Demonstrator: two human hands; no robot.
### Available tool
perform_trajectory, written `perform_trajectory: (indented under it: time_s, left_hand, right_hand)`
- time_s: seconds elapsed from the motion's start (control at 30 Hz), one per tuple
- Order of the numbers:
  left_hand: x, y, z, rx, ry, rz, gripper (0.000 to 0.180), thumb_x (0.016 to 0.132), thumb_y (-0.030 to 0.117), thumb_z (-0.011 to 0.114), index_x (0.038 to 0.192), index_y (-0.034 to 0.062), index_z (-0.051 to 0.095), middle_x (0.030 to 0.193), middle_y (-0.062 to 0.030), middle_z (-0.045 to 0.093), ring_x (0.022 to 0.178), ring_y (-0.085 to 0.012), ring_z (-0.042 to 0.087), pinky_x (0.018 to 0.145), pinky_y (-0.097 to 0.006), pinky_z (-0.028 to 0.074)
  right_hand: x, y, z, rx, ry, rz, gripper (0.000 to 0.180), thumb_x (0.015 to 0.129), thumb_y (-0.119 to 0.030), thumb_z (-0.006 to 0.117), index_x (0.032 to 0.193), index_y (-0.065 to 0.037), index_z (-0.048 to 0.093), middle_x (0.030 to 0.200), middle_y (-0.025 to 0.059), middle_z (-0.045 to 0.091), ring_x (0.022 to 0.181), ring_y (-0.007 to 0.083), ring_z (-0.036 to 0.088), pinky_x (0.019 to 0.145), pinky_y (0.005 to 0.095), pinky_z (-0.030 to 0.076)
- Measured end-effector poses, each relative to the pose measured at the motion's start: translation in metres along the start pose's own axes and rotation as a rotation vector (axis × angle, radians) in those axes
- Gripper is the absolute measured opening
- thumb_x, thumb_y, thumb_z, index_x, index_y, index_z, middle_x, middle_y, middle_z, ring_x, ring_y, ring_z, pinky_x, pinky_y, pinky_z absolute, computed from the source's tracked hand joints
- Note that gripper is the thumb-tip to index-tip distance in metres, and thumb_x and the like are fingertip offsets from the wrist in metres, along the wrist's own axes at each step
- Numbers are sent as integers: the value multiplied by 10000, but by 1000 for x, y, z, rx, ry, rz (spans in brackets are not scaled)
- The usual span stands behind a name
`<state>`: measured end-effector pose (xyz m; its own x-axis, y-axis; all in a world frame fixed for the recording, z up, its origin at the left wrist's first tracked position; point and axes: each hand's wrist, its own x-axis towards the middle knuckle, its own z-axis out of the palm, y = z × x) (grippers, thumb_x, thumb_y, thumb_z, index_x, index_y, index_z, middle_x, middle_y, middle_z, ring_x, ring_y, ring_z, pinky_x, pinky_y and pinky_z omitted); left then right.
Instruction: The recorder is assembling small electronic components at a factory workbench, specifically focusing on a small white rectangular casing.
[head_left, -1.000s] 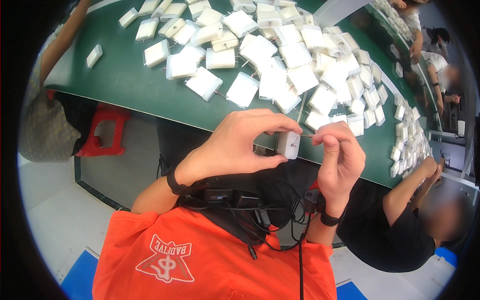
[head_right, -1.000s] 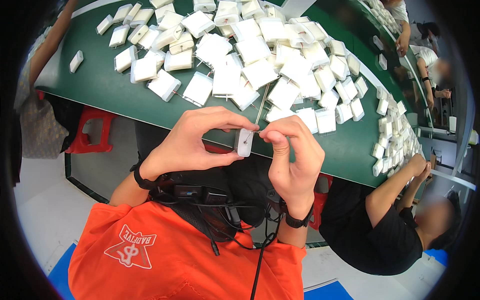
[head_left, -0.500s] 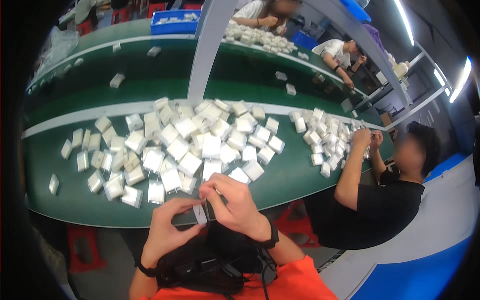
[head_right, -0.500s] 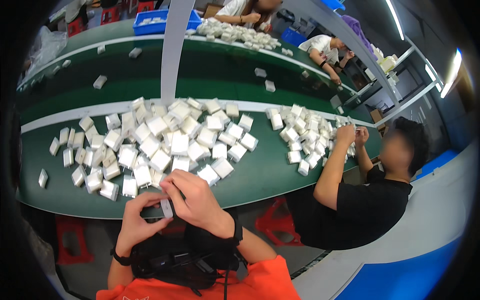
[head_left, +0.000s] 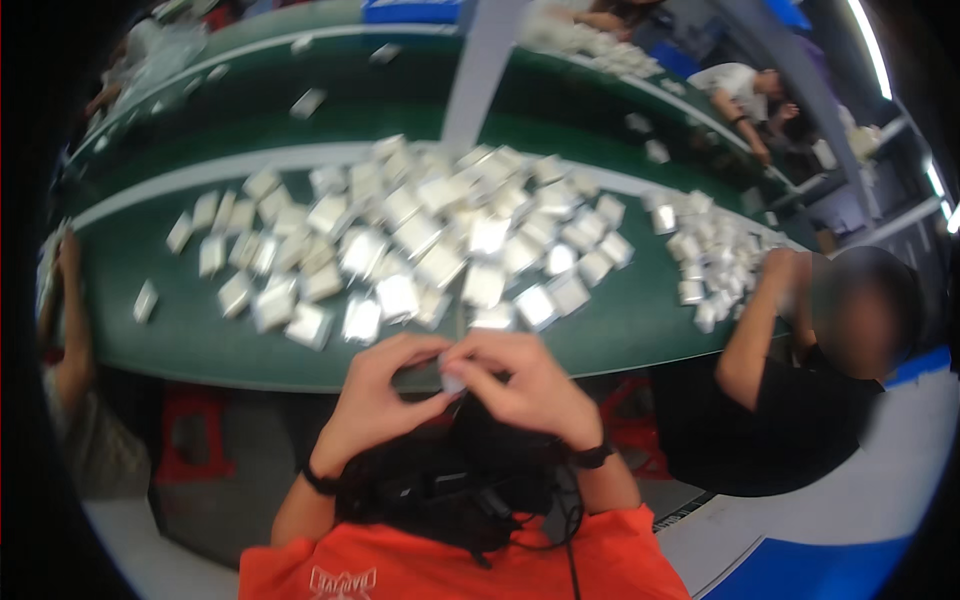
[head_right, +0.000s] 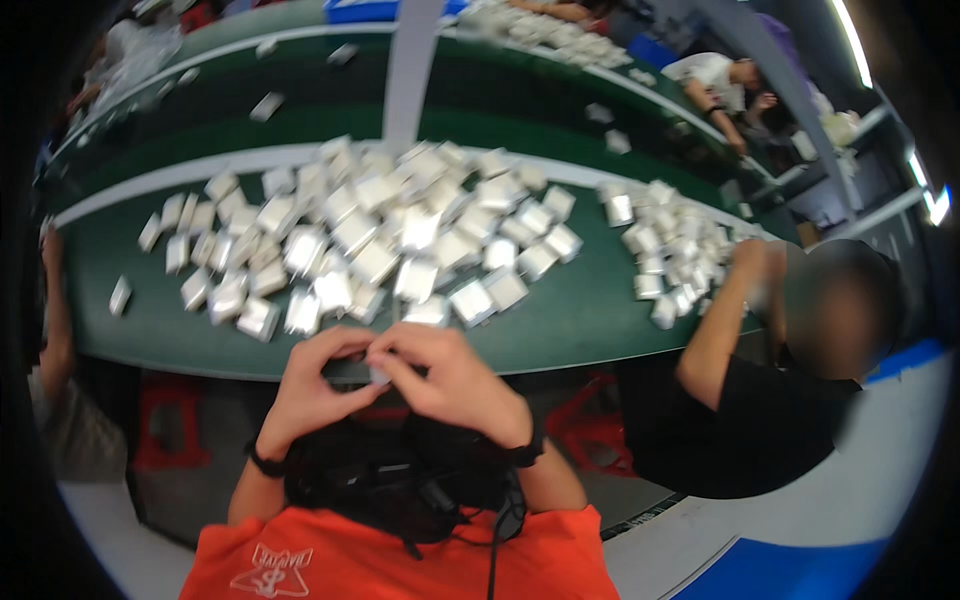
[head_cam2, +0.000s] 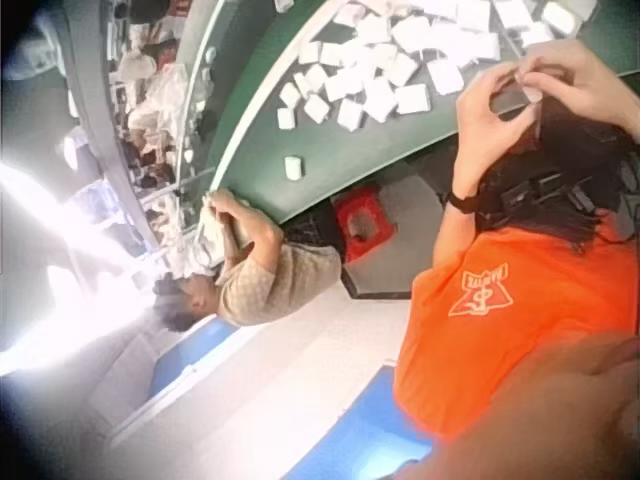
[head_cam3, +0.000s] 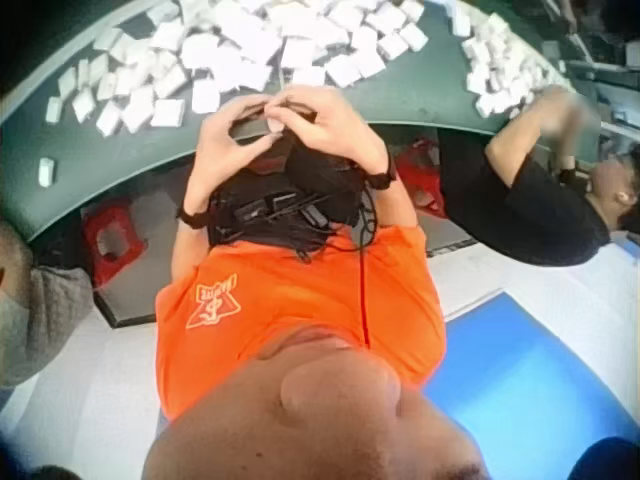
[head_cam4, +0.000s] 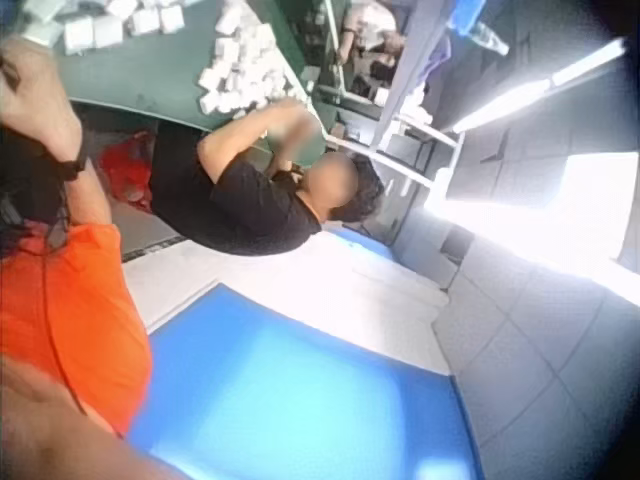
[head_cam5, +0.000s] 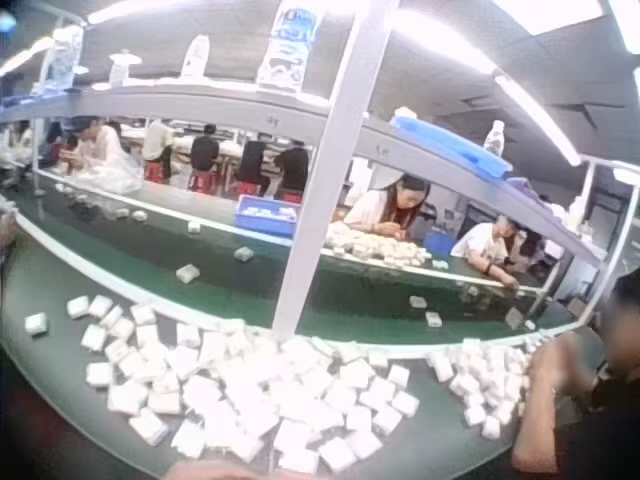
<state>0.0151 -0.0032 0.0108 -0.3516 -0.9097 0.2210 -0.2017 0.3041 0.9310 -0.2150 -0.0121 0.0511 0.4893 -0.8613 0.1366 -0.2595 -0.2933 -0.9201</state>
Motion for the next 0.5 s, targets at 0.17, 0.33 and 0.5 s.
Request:
perform_trajectory:
  time_s: [0.17,0.33,0.5]
  left_hand:
    - [6,-3,0,-45,-33,23,541,799,58,904,1305,-1,722,1207,-132,758,1111,-250,765,1036,-353,600]
    - [-7,-6,-6,-17,-44,-1,561,801,49,902,1327,-4,713,1247,-138,750,1148,-255,763,1056,-368,606]
    - [-12,-4,-4,-105,-17,26,604,818,18,885,1390,8,691,1311,-139,750,1208,-258,754,1073,-373,608]
  right_hand:
    - [4,3,-4,52,71,92,107,1058,-62,703,1103,22,752,784,2,593,704,49,466,642,239,406]
    - [6,11,10,36,105,88,89,1009,-48,753,1089,-9,753,696,-48,378,663,68,323,599,269,303]
    - [8,6,15,-161,209,26,157,954,-56,820,1071,-37,716,689,-47,353,648,80,317,591,279,280]
